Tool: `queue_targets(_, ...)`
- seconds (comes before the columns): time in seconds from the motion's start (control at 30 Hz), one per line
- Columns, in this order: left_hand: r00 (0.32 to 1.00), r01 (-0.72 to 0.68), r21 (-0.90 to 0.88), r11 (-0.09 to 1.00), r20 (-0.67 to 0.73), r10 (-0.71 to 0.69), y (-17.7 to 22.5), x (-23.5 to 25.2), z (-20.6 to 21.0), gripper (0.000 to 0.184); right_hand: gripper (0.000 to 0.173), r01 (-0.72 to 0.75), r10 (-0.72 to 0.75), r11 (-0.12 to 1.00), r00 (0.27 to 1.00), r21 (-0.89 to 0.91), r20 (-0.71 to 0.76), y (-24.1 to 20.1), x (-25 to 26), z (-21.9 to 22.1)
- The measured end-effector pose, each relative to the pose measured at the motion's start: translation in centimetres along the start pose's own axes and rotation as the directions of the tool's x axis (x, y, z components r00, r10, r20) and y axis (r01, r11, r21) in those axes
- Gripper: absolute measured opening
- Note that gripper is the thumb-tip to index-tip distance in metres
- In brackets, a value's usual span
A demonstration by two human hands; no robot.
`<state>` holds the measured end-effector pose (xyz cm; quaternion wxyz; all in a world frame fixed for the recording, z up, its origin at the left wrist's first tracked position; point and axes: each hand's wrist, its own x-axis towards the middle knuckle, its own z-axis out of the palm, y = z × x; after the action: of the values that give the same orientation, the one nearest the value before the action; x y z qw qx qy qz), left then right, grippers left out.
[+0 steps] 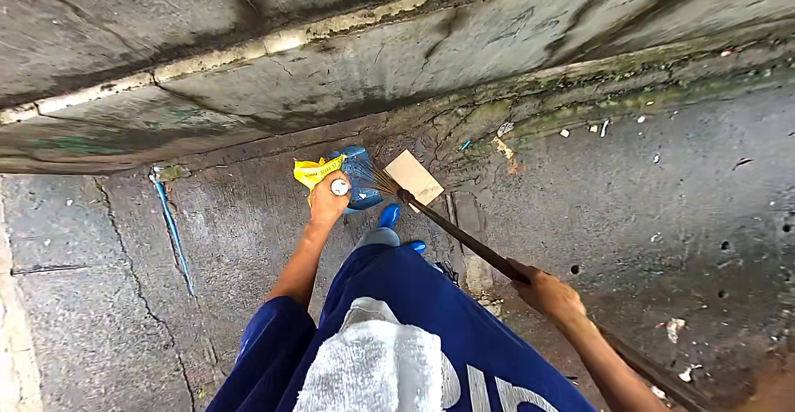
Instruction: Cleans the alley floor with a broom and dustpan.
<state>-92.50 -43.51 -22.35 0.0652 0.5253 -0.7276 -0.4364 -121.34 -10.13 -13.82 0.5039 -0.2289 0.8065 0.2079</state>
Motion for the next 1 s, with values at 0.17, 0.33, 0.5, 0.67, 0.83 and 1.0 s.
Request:
queue_targets(0.17, 0.997, -0.063, -0.016, 0.998, 0.052, 0.064, -0.4, -0.9, -0.8, 0.019, 0.055, -0.091, 0.104, 0.988, 0.989, 0.128, -0.103, 9.4, -6.6, 1.0)
queue_targets(0.33, 0.973, -0.193, 0.022, 0.981, 0.135, 0.188, 1.2, -1.9, -0.2, 0.019, 0.055, -0.32, 0.355, 0.909, 0.931, 0.266, -0.091, 9.7, -5.5, 7.5)
queue_targets(0.5, 0.917, -0.339, 0.131, 0.932, 0.265, 0.297, 4.6, -1.1, 2.0, 0.014, 0.052, -0.38, 0.368, 0.895, 0.925, 0.232, 0.096, 6.3, -2.5, 11.5)
queue_targets(0.67, 0.859, -0.44, 0.207, 0.874, 0.381, 0.342, 5.9, -0.2, 3.2, 0.011, 0.056, -0.353, 0.317, 0.888, 0.934, 0.294, 0.164, 3.3, -3.7, 12.1)
queue_targets(0.83, 0.863, -0.408, 0.172, 0.896, 0.393, 0.318, 3.7, 1.2, 1.3, 0.013, 0.052, -0.175, 0.097, 0.86, 0.978, 0.479, 0.182, 4.9, -4.0, 13.1)
queue_targets(1.0, 0.886, -0.358, 0.094, 0.929, 0.349, 0.306, 3.4, 2.3, -0.8, 0.014, 0.053, -0.183, 0.125, 0.816, 0.982, 0.549, 0.142, 8.7, -8.3, 13.2)
